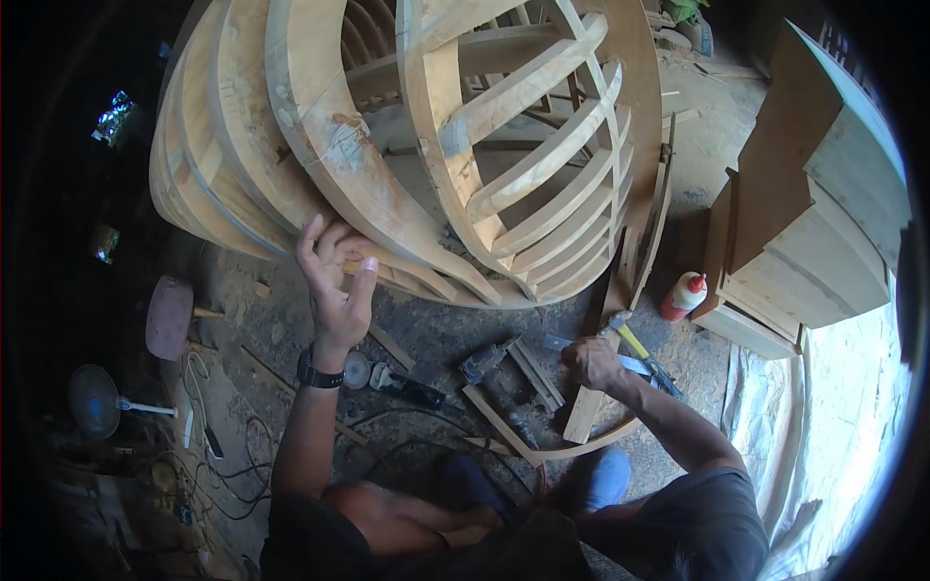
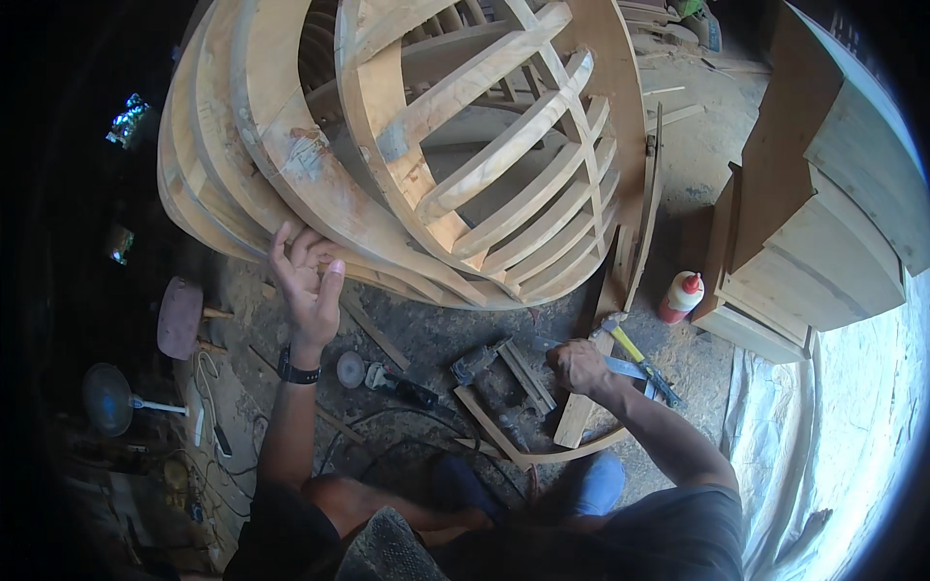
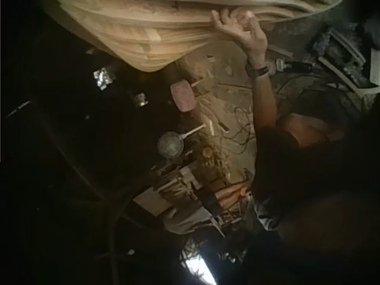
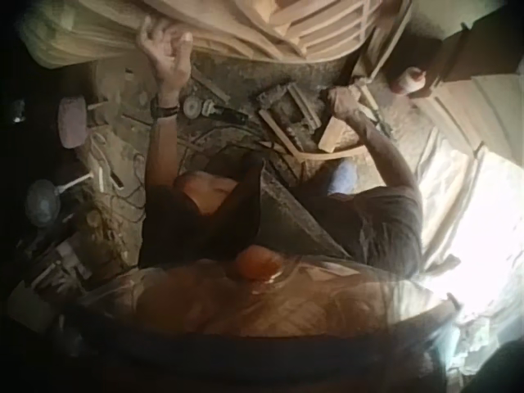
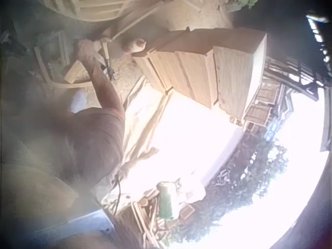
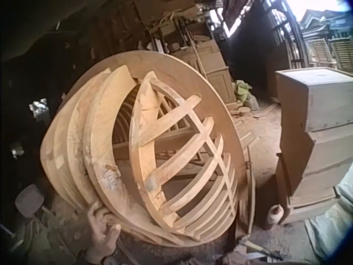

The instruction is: The person applies glue to a small wooden block and then uses a hammer to secure it into a curved wooden frame.

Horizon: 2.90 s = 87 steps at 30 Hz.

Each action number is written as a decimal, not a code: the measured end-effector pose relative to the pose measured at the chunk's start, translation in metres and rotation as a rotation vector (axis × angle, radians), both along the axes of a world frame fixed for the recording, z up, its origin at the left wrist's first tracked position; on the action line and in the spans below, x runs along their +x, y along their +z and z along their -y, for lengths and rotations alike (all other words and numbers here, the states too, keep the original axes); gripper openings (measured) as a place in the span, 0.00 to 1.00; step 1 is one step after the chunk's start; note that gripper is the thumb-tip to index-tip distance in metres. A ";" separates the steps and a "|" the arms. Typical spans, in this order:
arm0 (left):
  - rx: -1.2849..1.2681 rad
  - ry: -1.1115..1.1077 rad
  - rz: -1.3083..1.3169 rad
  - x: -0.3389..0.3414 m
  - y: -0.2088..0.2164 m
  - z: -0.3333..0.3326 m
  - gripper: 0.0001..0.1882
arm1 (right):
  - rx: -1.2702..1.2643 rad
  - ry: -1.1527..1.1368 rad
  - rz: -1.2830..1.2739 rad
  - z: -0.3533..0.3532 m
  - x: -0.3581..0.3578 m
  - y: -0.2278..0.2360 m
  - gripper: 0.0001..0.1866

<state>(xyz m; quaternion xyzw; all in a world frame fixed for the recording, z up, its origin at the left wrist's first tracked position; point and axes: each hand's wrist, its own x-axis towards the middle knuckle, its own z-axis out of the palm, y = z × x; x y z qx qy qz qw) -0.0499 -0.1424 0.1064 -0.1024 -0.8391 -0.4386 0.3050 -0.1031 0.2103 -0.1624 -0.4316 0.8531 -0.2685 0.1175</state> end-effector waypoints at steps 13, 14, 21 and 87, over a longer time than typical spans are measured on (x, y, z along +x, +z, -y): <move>-0.019 0.003 0.055 0.018 0.014 0.015 0.29 | -0.031 0.015 -0.030 -0.014 0.005 0.027 0.09; -0.018 0.006 0.050 0.018 0.015 0.013 0.29 | 0.000 0.003 -0.025 -0.018 0.004 0.023 0.10; -0.014 0.002 0.019 0.012 0.018 0.003 0.28 | 0.161 -0.048 0.065 -0.021 0.001 0.019 0.14; 0.190 0.152 1.262 0.100 -0.185 0.205 0.16 | 0.235 0.228 0.659 0.029 0.135 -0.046 0.16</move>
